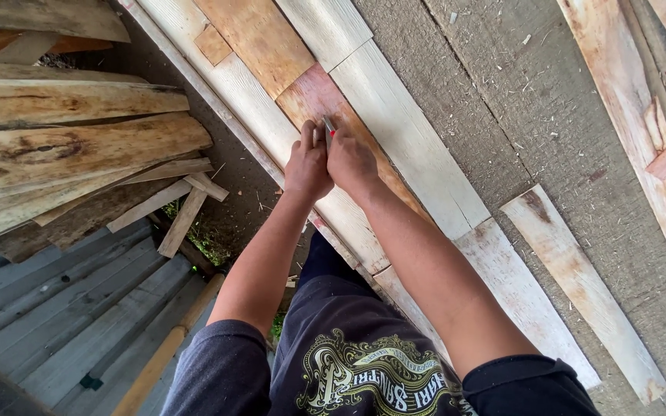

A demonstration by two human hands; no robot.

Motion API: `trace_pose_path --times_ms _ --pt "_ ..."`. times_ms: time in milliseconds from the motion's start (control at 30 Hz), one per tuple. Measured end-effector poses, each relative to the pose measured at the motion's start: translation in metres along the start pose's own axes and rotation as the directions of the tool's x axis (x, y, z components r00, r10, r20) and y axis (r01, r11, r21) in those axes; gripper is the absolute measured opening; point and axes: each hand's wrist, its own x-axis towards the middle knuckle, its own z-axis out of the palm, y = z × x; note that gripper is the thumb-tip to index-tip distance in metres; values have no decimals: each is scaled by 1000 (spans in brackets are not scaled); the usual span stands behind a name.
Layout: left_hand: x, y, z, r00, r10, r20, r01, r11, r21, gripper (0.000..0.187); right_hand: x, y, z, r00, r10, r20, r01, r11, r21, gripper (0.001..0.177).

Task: The person uses a utility knife to score and cut thin wooden planks on a workbench. They repeatedly position planks, score along their length, and snap off sections, placing the cut pieces aside.

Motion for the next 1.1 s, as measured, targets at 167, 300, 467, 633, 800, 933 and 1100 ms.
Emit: trace_pose_path --times_ms 167,300,467,633,800,933,1100 --pt "-1 19 -8 997 -30 66 27 999 40 82 -10 3 -3 999 12 45 -14 999 46 24" --pt "11 -3 16 994 -71 79 64 994 92 89 -12 14 7 998 1 55 -2 1000 19 26" --pt "-10 22 -25 993 -91 81 83 991 102 90 -23 14 -2 998 4 58 -5 1000 15 25" --pt "-4 15 -16 990 -102 96 89 987 131 107 -40 9 -22 997 17 81 -22 998 63 23" --pt "-2 13 -11 990 -104 99 91 987 132 112 -53 11 -21 998 16 58 -19 999 46 21" --pt "-5 20 -16 989 -108 104 92 984 153 111 -61 16 -20 999 17 49 -18 999 36 25" --pt "-6 22 -16 986 -116 116 98 983 154 112 -73 14 -30 997 20 70 -23 999 31 30"
